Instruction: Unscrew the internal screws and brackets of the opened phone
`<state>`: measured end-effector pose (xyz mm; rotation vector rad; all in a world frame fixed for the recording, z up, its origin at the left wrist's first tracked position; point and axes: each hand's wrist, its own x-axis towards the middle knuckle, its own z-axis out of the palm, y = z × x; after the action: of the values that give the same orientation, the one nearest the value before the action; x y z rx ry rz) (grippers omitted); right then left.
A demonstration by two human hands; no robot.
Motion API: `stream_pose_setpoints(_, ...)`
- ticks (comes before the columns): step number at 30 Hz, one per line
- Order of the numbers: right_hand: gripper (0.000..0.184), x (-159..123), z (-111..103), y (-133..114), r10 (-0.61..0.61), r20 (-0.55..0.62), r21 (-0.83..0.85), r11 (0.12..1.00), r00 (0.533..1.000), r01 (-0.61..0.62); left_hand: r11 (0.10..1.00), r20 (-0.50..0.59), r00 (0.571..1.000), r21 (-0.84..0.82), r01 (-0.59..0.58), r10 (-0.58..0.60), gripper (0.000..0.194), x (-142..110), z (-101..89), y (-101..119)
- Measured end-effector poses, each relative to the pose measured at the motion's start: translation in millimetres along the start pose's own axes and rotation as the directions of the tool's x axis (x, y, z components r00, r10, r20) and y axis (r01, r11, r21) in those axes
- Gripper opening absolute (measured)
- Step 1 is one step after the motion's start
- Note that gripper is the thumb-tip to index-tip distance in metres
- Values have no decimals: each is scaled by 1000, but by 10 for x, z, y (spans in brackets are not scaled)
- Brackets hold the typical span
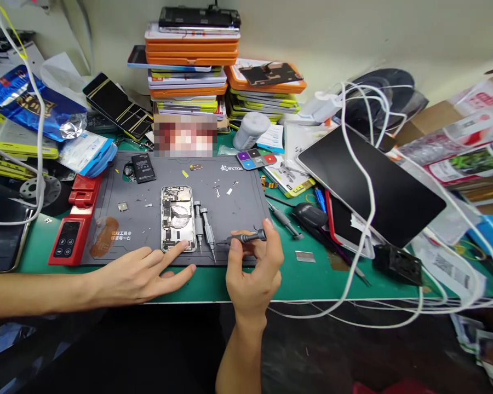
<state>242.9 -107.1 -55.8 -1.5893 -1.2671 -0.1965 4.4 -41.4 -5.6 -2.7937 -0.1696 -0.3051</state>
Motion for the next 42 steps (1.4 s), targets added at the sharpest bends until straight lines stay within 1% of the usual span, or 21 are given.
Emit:
stream_pose_setpoints(3, 69, 5, -4, -5, 67, 23, 37, 997, 997, -68, 998, -21, 1000, 60, -13, 14, 44, 13, 26, -3)
stream_pose_setpoints(8, 68, -1, -11, 2, 160, 43, 70, 984, 986, -163, 995, -15, 999, 90, -36, 38, 43, 26, 35, -4)
stream_pose_setpoints(11, 69, 4, -16, -8, 157, 40, 57, 986, 987, -159, 996, -19, 999, 78, -47, 49, 45, 28, 25, -9)
stream_pose_setpoints(14, 67, 0, -10, 14, 133, 39, 53, 990, 990, -134, 996, -33, 997, 71, -61, 64, 42, 28, 19, -19)
stream_pose_setpoints(18, 66, -11, 1, 41, 86, 6, 118, 989, 996, -86, 994, -47, 996, 80, -75, 78, 40, 22, 35, -24)
stream_pose_setpoints(20, 64, 5, -2, -38, 65, -22, 193, 979, 998, -60, 995, -50, 996, 72, -76, 79, 40, 14, 45, -22)
stream_pose_setpoints(21, 61, 21, -3, -112, 73, -29, 237, 969, 997, -64, 996, -48, 996, 62, -67, 70, 40, 8, 47, -21)
stream_pose_setpoints(23, 53, 65, 3, -315, 157, -47, 341, 931, 987, -132, 999, -20, 999, 11, -32, 32, 42, -6, 47, -14)
stream_pose_setpoints(25, 47, 106, 35, -535, 208, 46, 429, 879, 977, -208, 997, 37, 999, -76, 17, -14, 45, -24, 44, -1)
stream_pose_setpoints(26, 46, 119, 64, -630, 207, 98, 472, 852, 973, -229, 992, 65, 997, -121, 39, -31, 46, -32, 45, 9)
stream_pose_setpoints(27, 45, 124, 101, -707, 175, 181, 517, 820, 968, -245, 986, 83, 996, -156, 57, -44, 47, -40, 49, 20)
stream_pose_setpoints(29, 42, 111, 186, -802, 171, 337, 549, 763, 926, -341, 979, 79, 994, -186, 84, -70, 45, -52, 66, 46)
stream_pose_setpoints(31, 37, 75, 267, -832, 145, 432, 550, 740, 890, -388, 978, 38, 995, -183, 102, -97, 39, -57, 90, 69)
stream_pose_setpoints(34, 33, 19, 339, -825, 112, 479, 531, 753, 871, -389, 981, -27, 993, -164, 107, -113, 30, -52, 123, 88)
stream_pose_setpoints(36, 33, 0, 357, -819, 107, 501, 518, 758, 859, -396, 983, -48, 993, -156, 98, -107, 29, -47, 139, 93)
stream_pose_setpoints(39, 31, 1, 371, -818, 102, 562, 496, 752, 820, -434, 984, -66, 993, -154, 91, -102, 28, -50, 166, 100)
stream_pose_setpoints(42, 28, 2, 392, -820, 82, 612, 458, 774, 787, -437, 984, -93, 991, -162, 77, -93, 22, -65, 202, 113)
